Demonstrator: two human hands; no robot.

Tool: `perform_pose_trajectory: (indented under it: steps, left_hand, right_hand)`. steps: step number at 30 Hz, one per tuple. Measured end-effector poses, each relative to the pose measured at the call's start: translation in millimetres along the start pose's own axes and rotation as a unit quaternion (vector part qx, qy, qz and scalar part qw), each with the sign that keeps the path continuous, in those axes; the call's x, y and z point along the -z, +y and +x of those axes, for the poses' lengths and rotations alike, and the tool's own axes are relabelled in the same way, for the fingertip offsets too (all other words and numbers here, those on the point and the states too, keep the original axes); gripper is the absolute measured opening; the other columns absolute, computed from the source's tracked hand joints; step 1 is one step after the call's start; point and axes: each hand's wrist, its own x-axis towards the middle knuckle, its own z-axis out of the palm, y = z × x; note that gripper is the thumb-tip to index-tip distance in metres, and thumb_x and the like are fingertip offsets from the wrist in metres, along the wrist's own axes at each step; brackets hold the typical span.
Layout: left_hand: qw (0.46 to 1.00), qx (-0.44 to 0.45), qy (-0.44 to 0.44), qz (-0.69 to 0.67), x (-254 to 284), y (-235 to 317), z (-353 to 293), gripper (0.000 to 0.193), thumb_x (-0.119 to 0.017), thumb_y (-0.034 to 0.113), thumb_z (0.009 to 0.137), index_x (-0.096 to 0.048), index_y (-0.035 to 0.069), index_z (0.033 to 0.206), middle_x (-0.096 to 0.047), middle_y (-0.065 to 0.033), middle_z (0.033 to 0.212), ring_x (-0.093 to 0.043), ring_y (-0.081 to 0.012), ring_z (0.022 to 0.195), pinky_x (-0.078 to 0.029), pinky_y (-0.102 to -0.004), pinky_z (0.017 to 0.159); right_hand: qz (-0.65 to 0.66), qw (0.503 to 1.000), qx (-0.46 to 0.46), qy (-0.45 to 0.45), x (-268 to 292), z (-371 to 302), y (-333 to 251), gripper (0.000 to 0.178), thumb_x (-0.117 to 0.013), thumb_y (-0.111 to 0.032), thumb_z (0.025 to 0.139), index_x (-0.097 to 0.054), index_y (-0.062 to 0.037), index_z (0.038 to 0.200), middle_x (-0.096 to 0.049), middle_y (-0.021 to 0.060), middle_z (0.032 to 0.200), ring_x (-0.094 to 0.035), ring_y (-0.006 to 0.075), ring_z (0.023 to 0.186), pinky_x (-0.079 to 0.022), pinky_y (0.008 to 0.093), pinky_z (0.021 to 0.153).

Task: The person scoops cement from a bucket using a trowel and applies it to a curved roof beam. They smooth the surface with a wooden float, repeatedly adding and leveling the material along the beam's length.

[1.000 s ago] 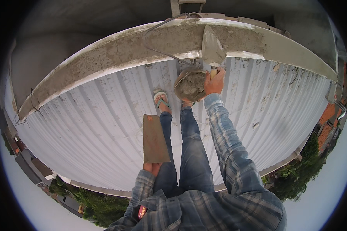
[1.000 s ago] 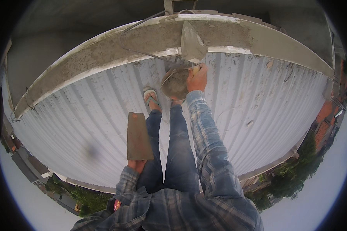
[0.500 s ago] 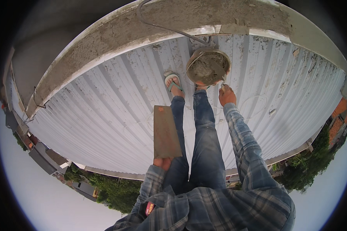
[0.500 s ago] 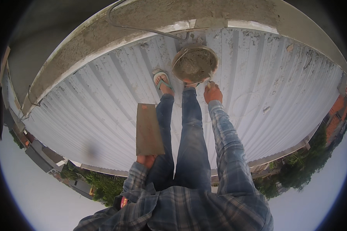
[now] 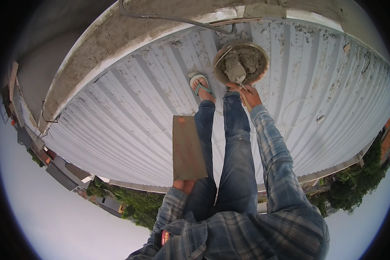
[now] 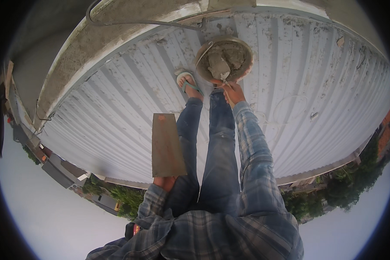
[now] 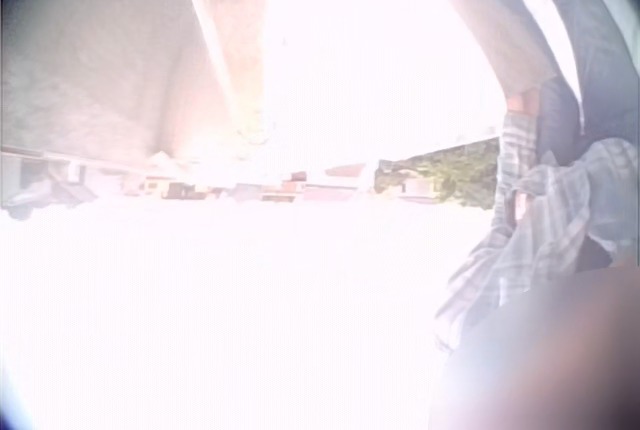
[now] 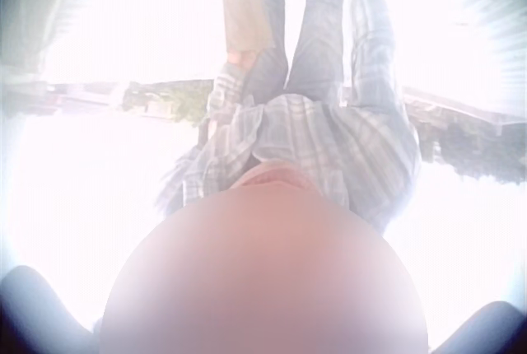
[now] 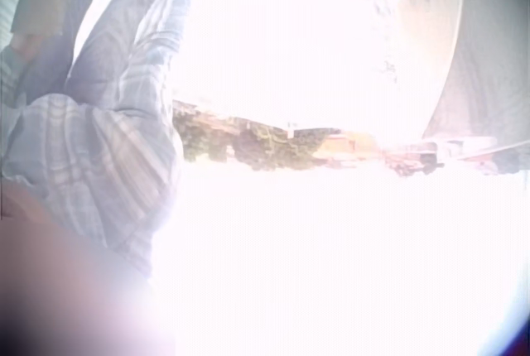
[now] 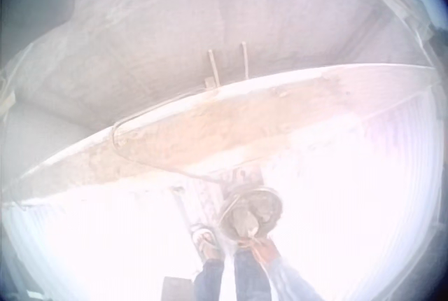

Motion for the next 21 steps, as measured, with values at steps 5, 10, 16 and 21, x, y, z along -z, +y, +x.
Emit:
perform_pose_trajectory:
  steps: [5,10,16,21]
  left_hand:
    - [1.0,-0.008,-0.016,-0.012,-2.1,-2.5,5.8,0.046,-0.056,0.036,0.096,-0.047,0.01,0.134,-0.056,-0.0068,0.13,-0.055,-0.0253,0.118,-0.047,-0.043,0.098]
    - [0.999,-0.03,-0.02,0.002,-12.7,-7.3,9.7,0.043,-0.055,0.036,0.097,-0.05,0.011,0.131,-0.057,-0.0066,0.129,-0.058,-0.0234,0.113,-0.051,-0.0396,0.093]
    - [0.999,-0.032,-0.034,-0.027,-2.2,-10.9,5.6,0.039,-0.055,0.034,0.098,-0.049,0.013,0.131,-0.056,-0.0051,0.13,-0.057,-0.0228,0.114,-0.051,-0.0387,0.09]
    - [0.997,-0.027,-0.046,-0.047,-3.6,0.7,4.6,0.041,-0.055,0.033,0.098,-0.048,0.014,0.133,-0.055,-0.0042,0.133,-0.055,-0.0232,0.118,-0.049,-0.0395,0.092]
  right_hand:
    - [0.015,1.0,0.003,-0.02,30.7,-31.6,-2.1,0.02,-0.059,-0.023,0.093,-0.062,-0.0042,0.098,-0.054,0.0029,0.068,-0.05,0.0114,0.05,-0.041,0.027,0.044]
    - [-0.006,0.999,0.037,-0.024,41.0,-105.2,-40.1,0.018,-0.059,-0.019,0.091,-0.062,-0.0037,0.1,-0.054,0.0024,0.071,-0.051,0.0096,0.054,-0.042,0.0256,0.049]
    - [-0.207,0.9,0.343,0.174,30.5,-220.1,-165.2,0.031,-0.065,-0.018,0.089,-0.061,0.0019,0.112,-0.056,0.0061,0.079,-0.058,0.0188,0.068,-0.047,0.0305,0.062]
    - [-0.419,0.655,0.512,0.366,33.1,-194.8,-247.6,0.036,-0.071,-0.016,0.083,-0.062,-0.0022,0.116,-0.059,0.0113,0.091,-0.06,0.0293,0.081,-0.05,0.0361,0.071]
